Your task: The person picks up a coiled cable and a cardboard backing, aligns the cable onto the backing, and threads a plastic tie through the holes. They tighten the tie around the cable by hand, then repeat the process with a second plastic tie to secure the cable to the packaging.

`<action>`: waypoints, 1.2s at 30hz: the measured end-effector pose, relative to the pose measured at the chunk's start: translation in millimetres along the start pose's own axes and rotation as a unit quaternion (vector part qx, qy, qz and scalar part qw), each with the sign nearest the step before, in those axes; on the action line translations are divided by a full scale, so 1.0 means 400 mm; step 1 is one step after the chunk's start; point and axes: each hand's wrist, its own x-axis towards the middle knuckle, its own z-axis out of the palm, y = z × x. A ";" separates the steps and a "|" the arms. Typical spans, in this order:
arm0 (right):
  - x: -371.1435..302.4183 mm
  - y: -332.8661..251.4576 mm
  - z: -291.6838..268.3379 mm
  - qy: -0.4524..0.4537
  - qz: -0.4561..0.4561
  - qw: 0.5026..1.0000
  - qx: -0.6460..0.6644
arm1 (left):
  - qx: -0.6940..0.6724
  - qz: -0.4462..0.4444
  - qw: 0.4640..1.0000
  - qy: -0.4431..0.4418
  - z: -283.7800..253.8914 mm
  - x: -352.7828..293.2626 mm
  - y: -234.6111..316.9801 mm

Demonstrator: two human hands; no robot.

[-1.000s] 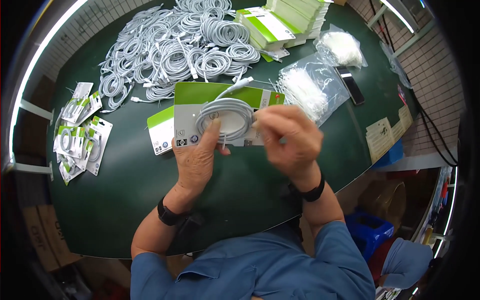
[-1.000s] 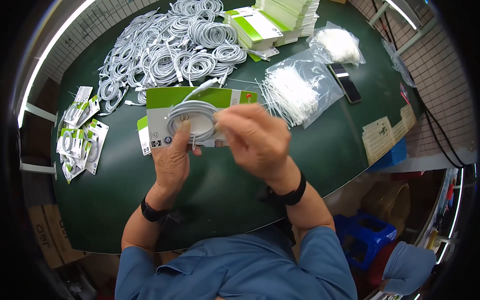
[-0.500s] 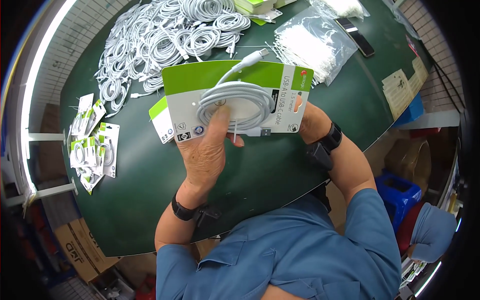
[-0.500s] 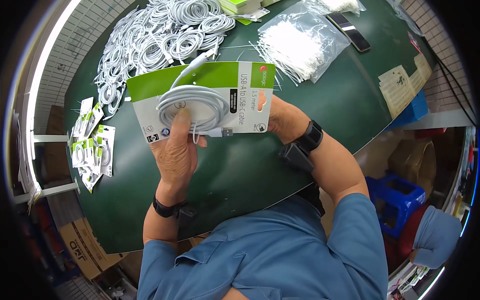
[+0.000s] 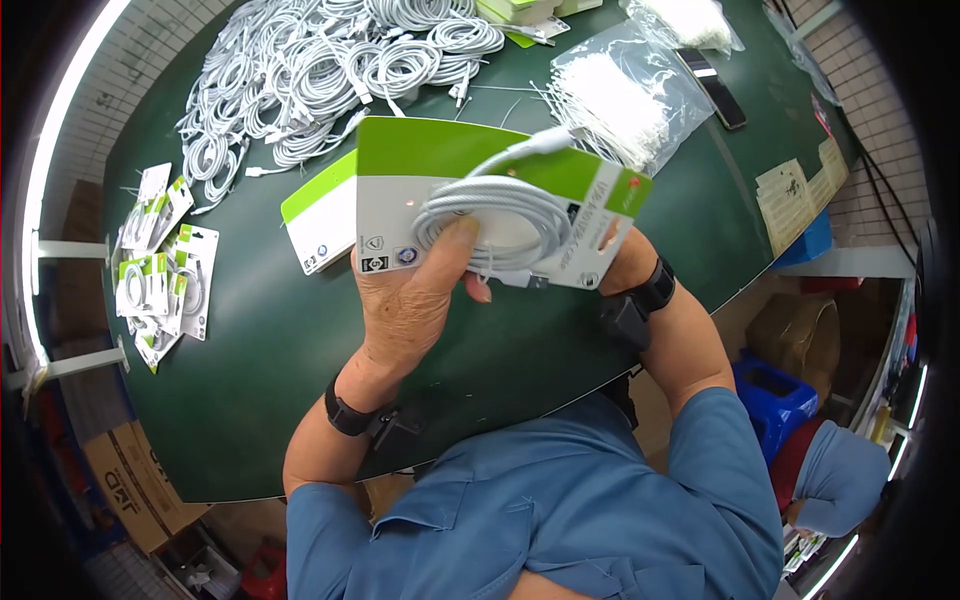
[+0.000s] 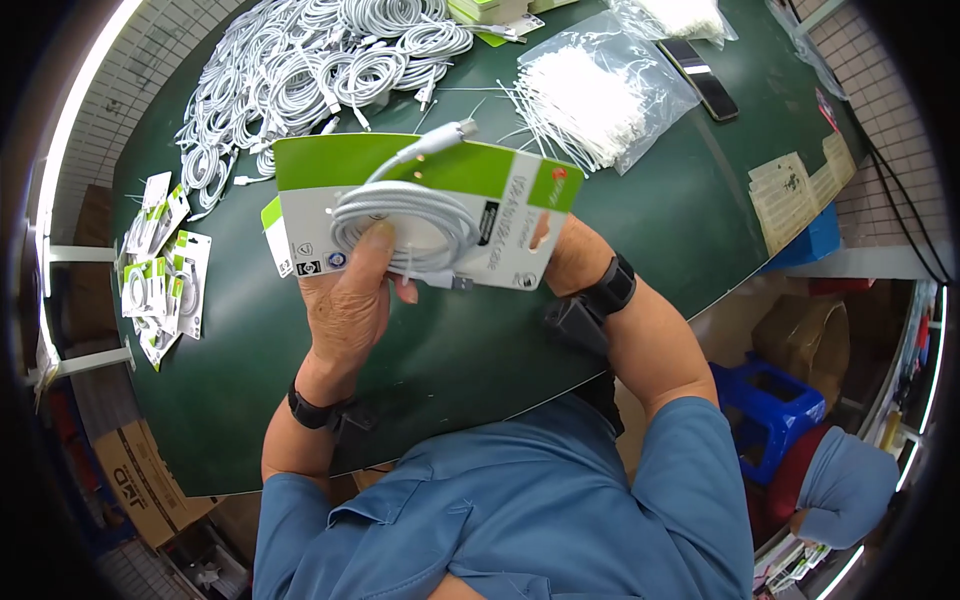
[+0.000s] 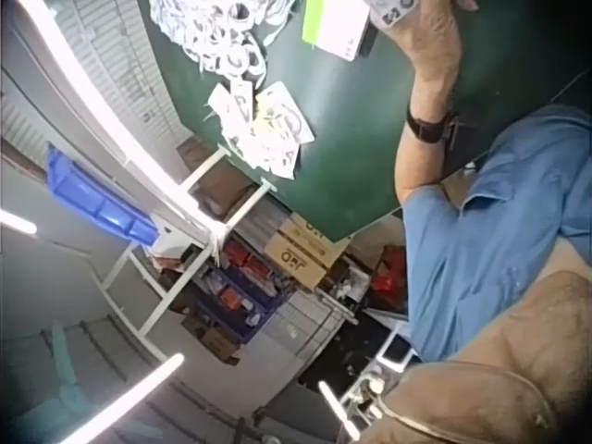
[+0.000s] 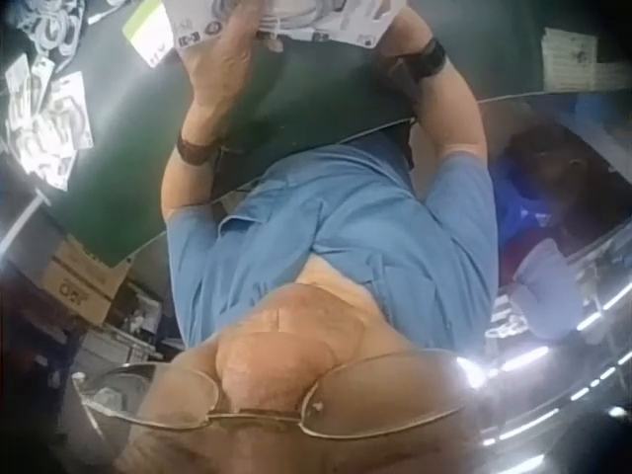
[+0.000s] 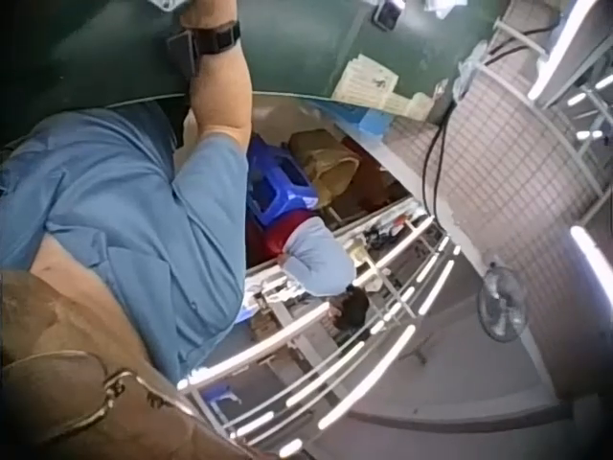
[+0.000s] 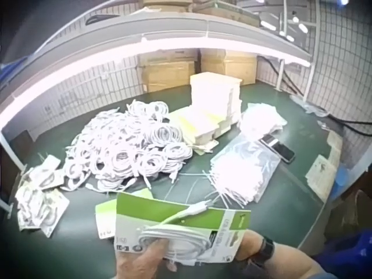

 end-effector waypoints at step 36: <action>0.146 -0.047 0.084 -0.093 -0.042 0.982 -0.159 | 0.107 -0.021 0.988 -0.107 -0.136 -0.010 -0.061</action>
